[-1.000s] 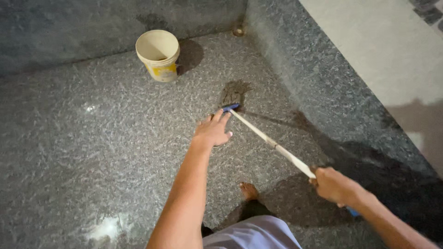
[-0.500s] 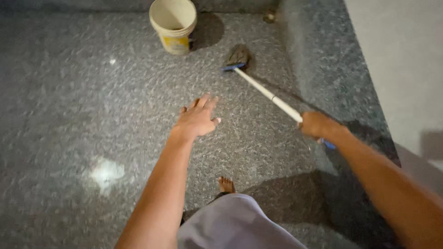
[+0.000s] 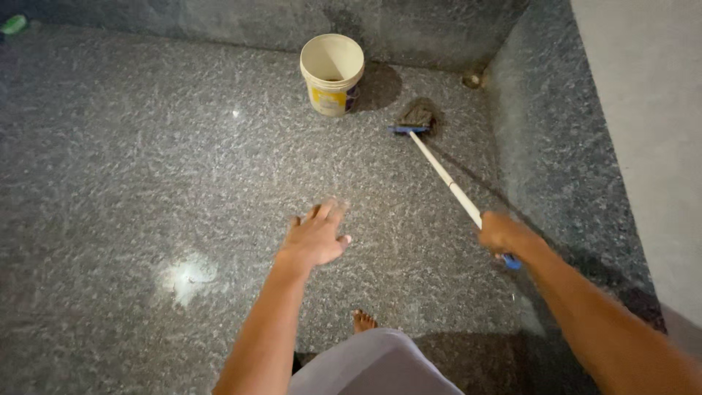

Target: The person mops a tiled floor using a string mop and a bucket of water. They repeatedly dip the mop into the bucket, wring it out, and push it across the floor to clean the surface.

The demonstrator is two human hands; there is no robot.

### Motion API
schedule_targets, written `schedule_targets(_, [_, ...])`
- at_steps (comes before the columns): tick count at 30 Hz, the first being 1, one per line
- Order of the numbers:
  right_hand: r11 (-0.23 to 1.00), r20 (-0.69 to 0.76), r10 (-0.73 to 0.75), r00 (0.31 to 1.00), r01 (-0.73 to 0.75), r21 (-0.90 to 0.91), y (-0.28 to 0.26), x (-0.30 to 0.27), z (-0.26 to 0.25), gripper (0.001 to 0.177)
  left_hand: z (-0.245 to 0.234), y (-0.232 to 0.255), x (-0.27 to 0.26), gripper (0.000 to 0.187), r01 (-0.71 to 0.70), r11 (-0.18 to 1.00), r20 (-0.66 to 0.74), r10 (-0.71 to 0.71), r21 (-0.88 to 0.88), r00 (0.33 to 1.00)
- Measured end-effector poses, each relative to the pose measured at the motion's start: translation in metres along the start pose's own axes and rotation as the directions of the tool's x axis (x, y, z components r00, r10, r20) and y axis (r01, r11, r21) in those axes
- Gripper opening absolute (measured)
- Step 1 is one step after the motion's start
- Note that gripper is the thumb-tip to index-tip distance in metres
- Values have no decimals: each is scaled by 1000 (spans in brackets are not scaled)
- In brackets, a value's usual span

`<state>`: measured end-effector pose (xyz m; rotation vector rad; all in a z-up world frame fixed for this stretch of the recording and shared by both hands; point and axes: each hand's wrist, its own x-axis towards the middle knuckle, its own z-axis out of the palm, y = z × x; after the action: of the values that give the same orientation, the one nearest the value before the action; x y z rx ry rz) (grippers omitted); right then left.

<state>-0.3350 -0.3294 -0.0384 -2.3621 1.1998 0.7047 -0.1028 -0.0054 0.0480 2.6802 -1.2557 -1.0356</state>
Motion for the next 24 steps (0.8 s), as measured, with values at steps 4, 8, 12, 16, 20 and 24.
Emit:
schedule_targets(4, [997,47,74,996,-72,-38,-5,-73,12,35,11,5,0,74,-62,998,20,63,-7,998])
schedule_targets(8, [997,35,55,998,-57,50,2,-141,65,33,8,12,9,75,-148,988,58,146,39,988])
schedule_targets(12, [989,32,112,993,-115,93,23,-183,150,43,2,19,20,75,-245,967,106,236,75,966])
schedule_targets(16, [838,-229,-3,973,127,531,24,-247,206,46,2,19,28,76,-326,939,138,310,110,941])
schedule_targets(20, [601,161,284,945,-306,738,-26,-278,171,31,1,11,35,74,-357,926,190,331,121,924])
schedule_targets(24, [645,120,324,938,-312,698,-54,-247,129,40,3,4,34,75,-339,933,215,309,119,926])
